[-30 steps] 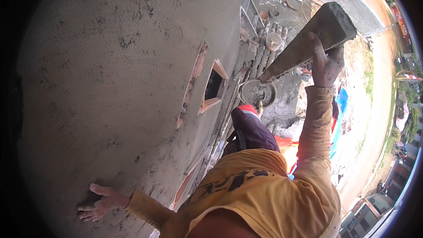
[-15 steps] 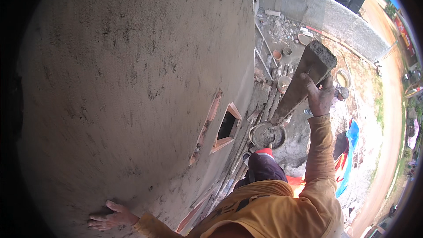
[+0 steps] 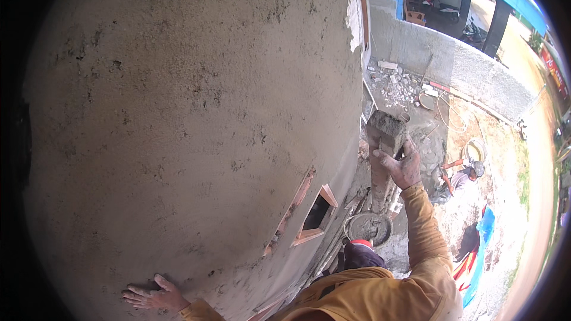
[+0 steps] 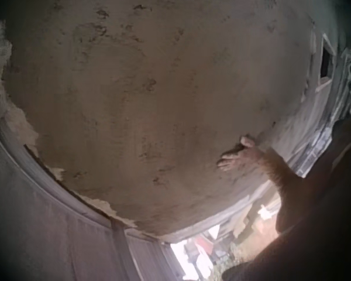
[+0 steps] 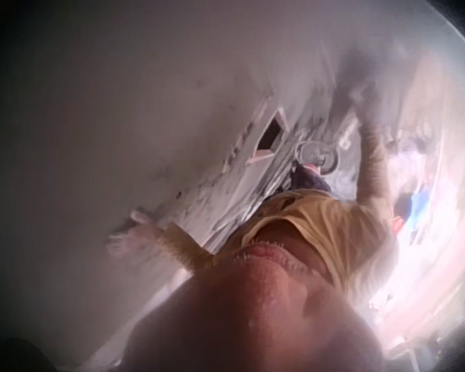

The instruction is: The person scoops wet cement from a head pan using a trowel and applies it to an exterior wall. They repeatedly throw the cement onto the wall and then smooth the surface with a long straightedge, working on a section around a window opening.

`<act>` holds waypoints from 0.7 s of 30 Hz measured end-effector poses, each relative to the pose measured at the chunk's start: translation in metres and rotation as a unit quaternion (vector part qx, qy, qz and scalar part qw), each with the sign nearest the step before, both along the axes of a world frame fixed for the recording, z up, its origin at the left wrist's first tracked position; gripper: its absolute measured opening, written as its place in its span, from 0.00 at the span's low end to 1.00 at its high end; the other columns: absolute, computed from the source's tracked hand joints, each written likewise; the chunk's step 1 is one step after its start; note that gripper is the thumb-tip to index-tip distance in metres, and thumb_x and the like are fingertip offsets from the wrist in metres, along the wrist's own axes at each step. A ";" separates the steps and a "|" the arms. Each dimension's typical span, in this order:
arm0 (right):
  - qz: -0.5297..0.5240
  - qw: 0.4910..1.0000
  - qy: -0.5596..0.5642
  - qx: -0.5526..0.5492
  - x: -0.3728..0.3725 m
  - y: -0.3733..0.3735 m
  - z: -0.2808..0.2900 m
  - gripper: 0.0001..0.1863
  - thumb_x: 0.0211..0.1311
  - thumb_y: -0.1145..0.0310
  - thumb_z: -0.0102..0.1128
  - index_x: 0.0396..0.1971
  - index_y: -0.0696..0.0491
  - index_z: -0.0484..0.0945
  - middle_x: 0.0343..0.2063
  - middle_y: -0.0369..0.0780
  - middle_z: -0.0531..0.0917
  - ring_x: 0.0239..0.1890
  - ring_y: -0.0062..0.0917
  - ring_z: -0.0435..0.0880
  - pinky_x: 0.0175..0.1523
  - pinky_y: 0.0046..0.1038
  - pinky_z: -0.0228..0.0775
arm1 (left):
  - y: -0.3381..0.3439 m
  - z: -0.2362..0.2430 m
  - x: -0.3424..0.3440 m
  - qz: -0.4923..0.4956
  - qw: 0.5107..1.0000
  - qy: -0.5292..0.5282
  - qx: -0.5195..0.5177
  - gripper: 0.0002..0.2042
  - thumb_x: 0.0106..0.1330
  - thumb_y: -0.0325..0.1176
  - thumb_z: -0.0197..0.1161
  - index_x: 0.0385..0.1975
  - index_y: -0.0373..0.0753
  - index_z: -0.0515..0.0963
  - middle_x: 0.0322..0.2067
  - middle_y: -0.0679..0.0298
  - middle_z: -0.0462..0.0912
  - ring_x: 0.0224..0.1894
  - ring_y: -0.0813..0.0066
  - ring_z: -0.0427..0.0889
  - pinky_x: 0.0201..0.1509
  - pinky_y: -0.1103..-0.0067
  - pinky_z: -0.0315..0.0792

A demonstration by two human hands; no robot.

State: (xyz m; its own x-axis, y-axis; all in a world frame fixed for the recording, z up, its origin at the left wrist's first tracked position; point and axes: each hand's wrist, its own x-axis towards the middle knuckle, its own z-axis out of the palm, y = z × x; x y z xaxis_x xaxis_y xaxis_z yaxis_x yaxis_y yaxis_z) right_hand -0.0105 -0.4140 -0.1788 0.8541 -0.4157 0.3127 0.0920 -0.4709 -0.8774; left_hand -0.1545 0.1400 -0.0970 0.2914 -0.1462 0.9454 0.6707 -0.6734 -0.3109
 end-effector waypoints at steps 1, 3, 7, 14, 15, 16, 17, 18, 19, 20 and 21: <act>-0.006 0.998 0.009 -0.067 0.004 0.004 -0.004 0.31 0.41 0.58 0.71 0.42 0.61 0.73 0.37 0.44 0.79 0.40 0.29 0.78 0.46 0.29 0.68 | 0.003 -0.001 0.000 -0.002 1.000 0.008 -0.004 0.39 0.61 0.63 0.39 0.62 0.36 0.53 0.63 0.48 0.50 0.66 0.49 0.47 0.64 0.52 0.44; 0.070 0.997 -0.034 -0.004 0.012 0.017 -0.005 0.31 0.39 0.56 0.71 0.43 0.59 0.73 0.35 0.43 0.79 0.37 0.30 0.78 0.44 0.29 0.69 | 0.010 -0.004 0.000 -0.006 1.000 0.025 -0.013 0.38 0.61 0.63 0.39 0.63 0.37 0.53 0.64 0.49 0.49 0.67 0.49 0.45 0.65 0.52 0.43; 0.233 0.967 -0.092 0.045 0.012 0.072 0.008 0.33 0.38 0.57 0.72 0.44 0.60 0.72 0.38 0.43 0.79 0.38 0.29 0.79 0.45 0.27 0.70 | 0.011 -0.006 0.004 -0.049 0.999 0.002 -0.019 0.37 0.61 0.63 0.40 0.63 0.41 0.53 0.65 0.53 0.47 0.67 0.53 0.43 0.66 0.53 0.39; 0.414 0.889 -0.165 -0.103 -0.026 0.155 0.063 0.38 0.38 0.56 0.72 0.48 0.62 0.68 0.41 0.46 0.78 0.43 0.34 0.78 0.50 0.30 0.68 | 0.013 -0.015 -0.001 -0.106 0.992 0.012 -0.071 0.38 0.59 0.65 0.38 0.62 0.41 0.56 0.65 0.53 0.48 0.68 0.53 0.42 0.65 0.52 0.35; 0.434 0.873 -0.195 -0.110 -0.027 0.166 0.065 0.39 0.39 0.53 0.72 0.48 0.63 0.67 0.40 0.48 0.78 0.42 0.37 0.79 0.48 0.30 0.69 | 0.011 -0.016 -0.001 -0.113 0.991 0.014 -0.076 0.39 0.59 0.66 0.38 0.62 0.41 0.56 0.65 0.54 0.48 0.68 0.53 0.42 0.65 0.52 0.35; 0.459 0.869 -0.158 -0.094 -0.028 0.176 0.061 0.39 0.40 0.52 0.71 0.48 0.64 0.67 0.40 0.49 0.77 0.42 0.38 0.78 0.48 0.31 0.69 | 0.010 -0.017 -0.001 -0.117 0.990 0.016 -0.080 0.39 0.59 0.66 0.37 0.62 0.41 0.56 0.65 0.54 0.48 0.68 0.53 0.42 0.65 0.51 0.35; 0.482 0.864 -0.124 -0.081 -0.030 0.185 0.055 0.39 0.41 0.51 0.70 0.48 0.64 0.66 0.40 0.50 0.77 0.43 0.39 0.77 0.49 0.31 0.68 | 0.007 -0.015 0.001 -0.124 0.989 0.014 -0.084 0.39 0.59 0.67 0.37 0.62 0.41 0.56 0.65 0.54 0.49 0.68 0.53 0.42 0.65 0.51 0.35; 0.508 0.854 -0.089 -0.065 -0.032 0.195 0.050 0.40 0.42 0.50 0.69 0.48 0.64 0.66 0.40 0.51 0.77 0.43 0.40 0.77 0.49 0.32 0.67 | 0.004 -0.013 0.000 -0.131 0.987 0.023 -0.096 0.40 0.59 0.67 0.36 0.62 0.41 0.56 0.65 0.54 0.49 0.68 0.54 0.42 0.65 0.51 0.35; 0.518 0.848 -0.104 -0.046 -0.035 0.209 0.050 0.40 0.43 0.49 0.68 0.48 0.64 0.66 0.40 0.51 0.76 0.44 0.41 0.76 0.50 0.32 0.67 | 0.002 -0.010 -0.002 -0.134 0.985 0.031 -0.108 0.40 0.59 0.68 0.35 0.62 0.40 0.56 0.65 0.54 0.48 0.68 0.54 0.42 0.65 0.52 0.36; 0.532 0.838 -0.120 -0.027 -0.037 0.225 0.051 0.40 0.43 0.48 0.68 0.48 0.65 0.66 0.40 0.52 0.76 0.44 0.41 0.76 0.50 0.32 0.66 | -0.001 -0.007 -0.006 -0.131 0.983 0.037 -0.120 0.41 0.58 0.68 0.34 0.62 0.40 0.56 0.65 0.54 0.48 0.68 0.54 0.42 0.65 0.52 0.36; 0.551 0.824 -0.131 -0.010 -0.041 0.241 0.050 0.40 0.44 0.48 0.67 0.47 0.65 0.66 0.40 0.52 0.76 0.45 0.42 0.75 0.50 0.32 0.66 | -0.003 -0.005 -0.014 -0.191 0.968 0.061 -0.152 0.41 0.58 0.69 0.35 0.62 0.41 0.56 0.65 0.53 0.49 0.68 0.52 0.42 0.65 0.51 0.34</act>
State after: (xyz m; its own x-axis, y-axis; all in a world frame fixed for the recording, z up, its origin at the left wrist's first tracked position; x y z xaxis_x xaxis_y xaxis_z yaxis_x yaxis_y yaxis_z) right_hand -0.0512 -0.1727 -0.1290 0.6125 0.5745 0.5430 0.6579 0.0104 -0.7531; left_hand -0.1688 0.1371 -0.1023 0.3834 0.0133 0.9235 0.3249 -0.9379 -0.1214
